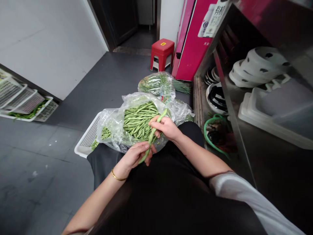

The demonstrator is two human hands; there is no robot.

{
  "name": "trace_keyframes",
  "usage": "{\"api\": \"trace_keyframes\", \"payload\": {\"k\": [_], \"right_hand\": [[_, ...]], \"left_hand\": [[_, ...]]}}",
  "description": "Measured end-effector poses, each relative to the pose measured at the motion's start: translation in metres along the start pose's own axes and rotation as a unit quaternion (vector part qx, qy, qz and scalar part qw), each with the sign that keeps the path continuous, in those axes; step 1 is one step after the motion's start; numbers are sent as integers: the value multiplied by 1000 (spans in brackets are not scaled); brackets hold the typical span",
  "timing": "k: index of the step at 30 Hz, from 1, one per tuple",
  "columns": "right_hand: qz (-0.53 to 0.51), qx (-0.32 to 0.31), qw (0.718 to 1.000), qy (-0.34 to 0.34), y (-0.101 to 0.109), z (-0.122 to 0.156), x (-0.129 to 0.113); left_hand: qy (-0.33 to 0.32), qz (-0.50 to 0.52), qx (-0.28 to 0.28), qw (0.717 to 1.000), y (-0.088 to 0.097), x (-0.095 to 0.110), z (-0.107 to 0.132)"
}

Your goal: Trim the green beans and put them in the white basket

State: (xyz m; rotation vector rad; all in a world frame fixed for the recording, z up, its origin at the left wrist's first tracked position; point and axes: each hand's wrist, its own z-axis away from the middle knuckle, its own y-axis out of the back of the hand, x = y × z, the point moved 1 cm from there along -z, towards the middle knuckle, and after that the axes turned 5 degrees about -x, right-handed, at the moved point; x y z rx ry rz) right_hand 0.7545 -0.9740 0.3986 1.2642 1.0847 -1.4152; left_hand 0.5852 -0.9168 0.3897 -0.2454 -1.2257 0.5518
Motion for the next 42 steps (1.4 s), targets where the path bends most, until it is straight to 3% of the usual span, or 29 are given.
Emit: {"api": "trace_keyframes", "payload": {"k": [3, 6, 8, 10, 12, 14, 16, 19, 21, 23, 25, 27, 29, 31, 34, 38, 40, 42], "right_hand": [[192, 27, 976, 100, -21, 15, -8], [323, -80, 914, 231, -43, 34, -7], [306, -125, 921, 205, -48, 35, 1], [244, -111, 959, 97, -44, 27, 13], [206, -67, 976, 9, -35, 15, 24], [214, -21, 976, -19, -25, 7, 31], [232, -19, 972, -12, -19, 3, 33], [291, -80, 953, 9, -13, 5, 29], [374, -129, 918, 19, -9, 8, 23], [421, -230, 877, 8, -5, 10, 18], [396, -339, 853, -30, -2, 13, 14], [325, -367, 868, -75, -6, 15, 13], [269, -313, 906, -98, -16, 15, 15], [250, -248, 931, -91, -30, 13, 18], [293, -229, 927, -40, -38, 11, 20], [370, -155, 916, -6, -15, 9, 7], [360, -185, 915, 10, -5, 11, 0], [339, -276, 899, 30, -3, 15, -2]], "left_hand": [[-22, -63, 89, 994, 8, -9, -8], [-64, -91, 198, 974, 19, -16, -17], [-83, -56, 231, 968, 22, -17, -21], [-70, 8, 221, 973, 20, -15, -22], [-31, 56, 188, 980, 15, -12, -20], [-3, 65, 169, 983, 11, -11, -18], [-7, 53, 164, 985, 9, -11, -17], [-17, 1, 136, 991, 10, -15, -15], [-13, -71, 117, 990, 14, -17, -11], [0, -149, 90, 985, 18, -16, -6], [3, -166, 83, 983, 21, -13, -2], [-30, -115, 130, 984, 23, -9, -1], [-83, -84, 200, 972, 23, -6, -3], [-116, -108, 238, 958, 20, -3, -6], [-111, -139, 240, 954, 19, -1, -9], [-79, -199, 208, 954, 23, 1, -5], [-70, -278, 176, 942, 23, 2, -3], [-63, -370, 150, 915, 22, 2, -1]]}}
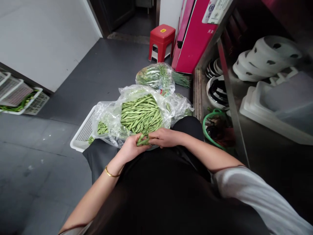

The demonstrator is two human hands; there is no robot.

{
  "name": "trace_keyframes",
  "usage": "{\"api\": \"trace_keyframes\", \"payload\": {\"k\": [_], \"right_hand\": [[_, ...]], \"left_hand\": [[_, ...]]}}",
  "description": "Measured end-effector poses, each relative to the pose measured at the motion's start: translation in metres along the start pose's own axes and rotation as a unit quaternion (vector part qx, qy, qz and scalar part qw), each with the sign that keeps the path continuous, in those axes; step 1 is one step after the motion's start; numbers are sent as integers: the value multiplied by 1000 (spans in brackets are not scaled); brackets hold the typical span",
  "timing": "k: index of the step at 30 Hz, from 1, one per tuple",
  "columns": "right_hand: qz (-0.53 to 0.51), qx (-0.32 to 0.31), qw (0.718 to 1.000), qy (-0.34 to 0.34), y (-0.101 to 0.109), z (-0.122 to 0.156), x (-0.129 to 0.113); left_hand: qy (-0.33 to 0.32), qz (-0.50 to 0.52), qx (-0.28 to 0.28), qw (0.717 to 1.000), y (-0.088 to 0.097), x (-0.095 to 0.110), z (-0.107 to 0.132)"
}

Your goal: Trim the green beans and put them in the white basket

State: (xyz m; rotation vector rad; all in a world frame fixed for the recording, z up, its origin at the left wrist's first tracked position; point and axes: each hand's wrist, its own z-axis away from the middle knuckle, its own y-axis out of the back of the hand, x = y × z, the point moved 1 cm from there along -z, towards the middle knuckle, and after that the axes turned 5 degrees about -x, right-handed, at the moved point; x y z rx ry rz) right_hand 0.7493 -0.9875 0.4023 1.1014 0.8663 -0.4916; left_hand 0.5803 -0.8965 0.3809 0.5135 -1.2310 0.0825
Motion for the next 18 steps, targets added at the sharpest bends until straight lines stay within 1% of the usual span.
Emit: {"api": "trace_keyframes", "payload": {"k": [2, 4, 5, 6, 7, 9, 10, 11, 12, 13, 14, 15, 16, 18], "right_hand": [[-27, -88, 995, 32, -7, 2, 1], [-75, -139, 987, 17, -20, 3, 6], [-103, -145, 984, -2, -27, 3, 10], [-127, -136, 982, -20, -34, 3, 13], [-141, -113, 983, -28, -40, 2, 15], [-129, -59, 990, -7, -50, 1, 17], [-94, -21, 995, 9, -52, 1, 16], [-41, 28, 999, 17, -53, 2, 14], [23, 84, 996, 13, -51, 3, 12], [91, 140, 986, -3, -47, 4, 10], [153, 183, 971, -28, -41, 5, 8], [203, 200, 957, -58, -35, 7, 7], [237, 180, 951, -88, -27, 7, 8], [262, 79, 950, -147, -14, 2, 14]], "left_hand": [[-9, -81, -28, 996, -1, 0, 3], [-6, -133, -71, 989, -2, -1, 7], [-1, -147, -99, 984, -3, -1, 8], [4, -152, -121, 981, -4, -1, 10], [10, -151, -136, 979, -5, -1, 11], [24, -116, -154, 981, -7, -2, 11], [35, -76, -164, 983, -8, -2, 10], [51, -16, -176, 983, -10, -4, 10], [70, 62, -187, 978, -12, -5, 9], [91, 151, -192, 966, -13, -8, 9], [106, 240, -184, 947, -14, -11, 9], [108, 322, -164, 926, -13, -14, 9], [97, 391, -136, 905, -12, -17, 9], [54, 488, -87, 867, -6, -22, 10]]}}
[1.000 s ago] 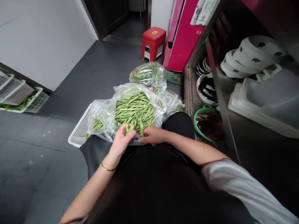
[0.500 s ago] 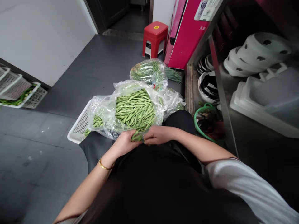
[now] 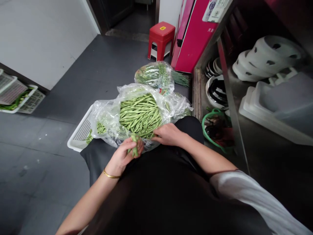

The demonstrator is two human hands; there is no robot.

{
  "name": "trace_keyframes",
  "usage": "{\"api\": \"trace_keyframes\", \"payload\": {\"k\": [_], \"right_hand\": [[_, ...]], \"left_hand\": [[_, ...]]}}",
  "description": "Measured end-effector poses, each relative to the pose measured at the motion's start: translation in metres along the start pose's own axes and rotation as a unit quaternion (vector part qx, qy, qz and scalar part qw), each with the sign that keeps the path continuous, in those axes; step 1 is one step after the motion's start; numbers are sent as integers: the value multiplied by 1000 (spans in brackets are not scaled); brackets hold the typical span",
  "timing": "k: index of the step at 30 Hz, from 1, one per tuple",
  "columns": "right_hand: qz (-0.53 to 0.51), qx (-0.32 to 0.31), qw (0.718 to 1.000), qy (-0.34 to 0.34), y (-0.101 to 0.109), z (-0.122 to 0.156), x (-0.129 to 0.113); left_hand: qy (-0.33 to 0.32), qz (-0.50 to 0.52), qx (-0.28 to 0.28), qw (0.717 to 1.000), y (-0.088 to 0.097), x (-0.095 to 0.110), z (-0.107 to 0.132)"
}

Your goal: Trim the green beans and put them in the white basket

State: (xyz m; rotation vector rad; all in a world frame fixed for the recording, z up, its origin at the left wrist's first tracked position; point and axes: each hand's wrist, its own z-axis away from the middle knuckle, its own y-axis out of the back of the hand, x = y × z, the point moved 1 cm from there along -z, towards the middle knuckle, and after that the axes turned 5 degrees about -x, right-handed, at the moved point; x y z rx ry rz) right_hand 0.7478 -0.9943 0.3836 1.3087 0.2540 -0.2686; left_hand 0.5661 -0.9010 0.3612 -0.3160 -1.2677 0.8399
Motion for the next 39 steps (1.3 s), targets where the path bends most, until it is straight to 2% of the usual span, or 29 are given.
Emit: {"api": "trace_keyframes", "payload": {"k": [1, 3, 6, 9, 12, 14, 17, 19, 22, 24, 25, 27, 30, 32, 33, 35, 37, 39], "right_hand": [[9, -49, 999, -16, 2, -7, 4], [15, -85, 995, -59, 0, -26, 9], [23, -60, 990, -122, -13, -55, 8], [23, -67, 989, -132, -24, -61, 0], [0, -8, 996, -87, -26, -34, -8], [-22, 50, 998, -19, -25, -10, -16], [-43, 88, 991, 88, -29, 12, -28], [-64, 65, 990, 103, -36, 15, -31], [-115, -55, 989, 73, -42, 10, -27], [-147, -128, 978, 70, -36, 8, -19], [-173, -135, 974, 63, -31, 8, -14], [-274, -88, 957, 17, -18, 6, -4], [-455, 20, 889, -46, -6, 1, 2], [-503, 64, 861, -48, -5, -5, -1], [-506, 76, 858, -46, -6, -8, -4], [-483, 79, 871, -39, -7, -11, -9], [-431, 62, 900, -22, -5, -11, -11], [-382, 5, 924, 0, -2, -9, -11]], "left_hand": [[-27, 33, 2, 999, 3, 2, 1], [-54, 73, 6, 996, 8, 5, 4], [-79, 83, 4, 993, 7, 8, 6], [-70, 73, 4, 995, 2, 7, 4], [4, 23, 64, 998, 3, 2, -6], [33, -37, 121, 991, 3, -4, -16], [46, -83, 142, 985, -1, -13, -29], [18, -81, 148, 986, -6, -14, -33], [-64, -90, 191, 975, -15, -8, -28], [-74, -98, 206, 971, -18, -3, -22], [-65, -99, 206, 971, -19, -2, -20], [-43, -105, 196, 974, -19, -2, -16], [-46, -127, 175, 975, -18, -5, -15], [-62, -155, 172, 971, -17, -7, -14], [-70, -181, 176, 965, -17, -7, -14], [-82, -267, 186, 942, -16, -5, -12], [-93, -381, 179, 902, -16, -4, -8], [-99, -485, 132, 859, -18, -3, -5]]}}
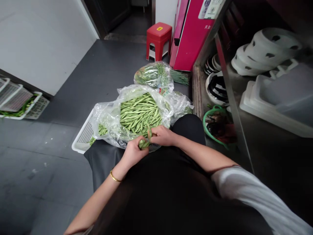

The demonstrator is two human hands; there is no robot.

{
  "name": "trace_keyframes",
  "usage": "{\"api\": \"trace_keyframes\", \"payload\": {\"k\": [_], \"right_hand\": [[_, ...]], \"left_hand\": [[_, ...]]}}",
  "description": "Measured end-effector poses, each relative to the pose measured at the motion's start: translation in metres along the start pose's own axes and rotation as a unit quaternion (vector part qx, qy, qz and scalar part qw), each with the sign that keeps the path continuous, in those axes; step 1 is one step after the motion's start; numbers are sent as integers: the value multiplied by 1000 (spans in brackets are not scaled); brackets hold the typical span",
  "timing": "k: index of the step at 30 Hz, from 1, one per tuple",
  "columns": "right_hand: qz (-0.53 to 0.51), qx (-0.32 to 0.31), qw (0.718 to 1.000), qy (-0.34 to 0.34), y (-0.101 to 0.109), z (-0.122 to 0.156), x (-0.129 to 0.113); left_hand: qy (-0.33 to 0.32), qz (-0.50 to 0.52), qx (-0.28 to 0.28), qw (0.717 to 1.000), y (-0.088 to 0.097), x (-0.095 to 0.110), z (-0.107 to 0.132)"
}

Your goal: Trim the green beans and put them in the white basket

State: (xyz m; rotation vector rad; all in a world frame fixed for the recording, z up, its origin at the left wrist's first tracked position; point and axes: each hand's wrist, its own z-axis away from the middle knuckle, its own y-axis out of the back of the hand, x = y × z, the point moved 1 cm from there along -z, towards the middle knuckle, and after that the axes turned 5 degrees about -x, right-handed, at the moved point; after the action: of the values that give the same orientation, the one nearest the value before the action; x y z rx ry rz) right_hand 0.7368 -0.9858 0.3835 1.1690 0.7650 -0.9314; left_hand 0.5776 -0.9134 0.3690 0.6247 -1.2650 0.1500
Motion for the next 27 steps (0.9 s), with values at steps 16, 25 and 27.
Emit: {"api": "trace_keyframes", "payload": {"k": [16, 25, 27], "right_hand": [[-210, -169, 963, -17, -23, 5, 10], [310, 4, 950, 22, 13, 18, -8], [361, 16, 930, 76, 21, 26, -10]], "left_hand": [[125, 316, 49, 939, 9, 6, -11], [94, 155, -5, 983, 11, 5, -11], [92, 150, -39, 984, 14, 4, -7]]}}
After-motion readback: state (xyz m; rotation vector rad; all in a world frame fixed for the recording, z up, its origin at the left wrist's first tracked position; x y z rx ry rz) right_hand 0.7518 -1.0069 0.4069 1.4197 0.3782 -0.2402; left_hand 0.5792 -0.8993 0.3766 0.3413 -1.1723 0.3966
